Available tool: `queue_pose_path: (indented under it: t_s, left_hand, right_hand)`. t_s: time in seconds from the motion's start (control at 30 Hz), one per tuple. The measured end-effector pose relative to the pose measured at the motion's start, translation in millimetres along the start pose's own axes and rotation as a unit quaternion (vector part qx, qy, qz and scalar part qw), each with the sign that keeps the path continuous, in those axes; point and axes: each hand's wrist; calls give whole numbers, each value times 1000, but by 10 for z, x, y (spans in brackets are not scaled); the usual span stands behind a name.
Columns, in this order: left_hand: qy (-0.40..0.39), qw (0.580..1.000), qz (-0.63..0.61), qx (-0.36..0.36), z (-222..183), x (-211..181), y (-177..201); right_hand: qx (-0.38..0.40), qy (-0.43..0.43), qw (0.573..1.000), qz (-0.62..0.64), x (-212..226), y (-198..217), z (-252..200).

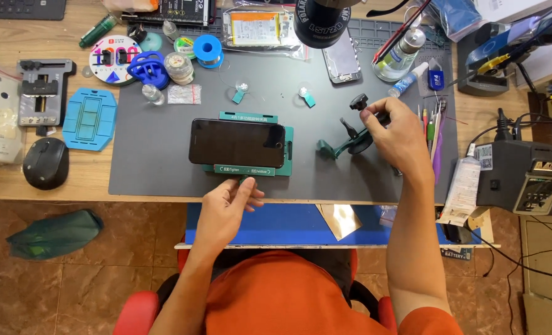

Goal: The person mounts a smartphone in a repair jig, uses a prying tool to open the device, and then inspects the internal battery and circuitry.

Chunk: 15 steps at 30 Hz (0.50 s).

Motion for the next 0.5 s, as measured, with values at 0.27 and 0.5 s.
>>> queue_pose_path:
  t_s: [0.27,0.5]
  left_hand:
    - [83,880,-435,174,222,758,194]
    - [42,980,-188,43,115,112,103]
  right_hand:
    - [83,-64,988,114,229,175,-497]
    - [89,-81,983,140,189,174,-771]
Point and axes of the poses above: each hand's wrist, its own z-axis towards the middle knuckle, its own y-axis out of the back of the hand, x = y × z, and after that the axes turned 12 degrees about -y, right-handed
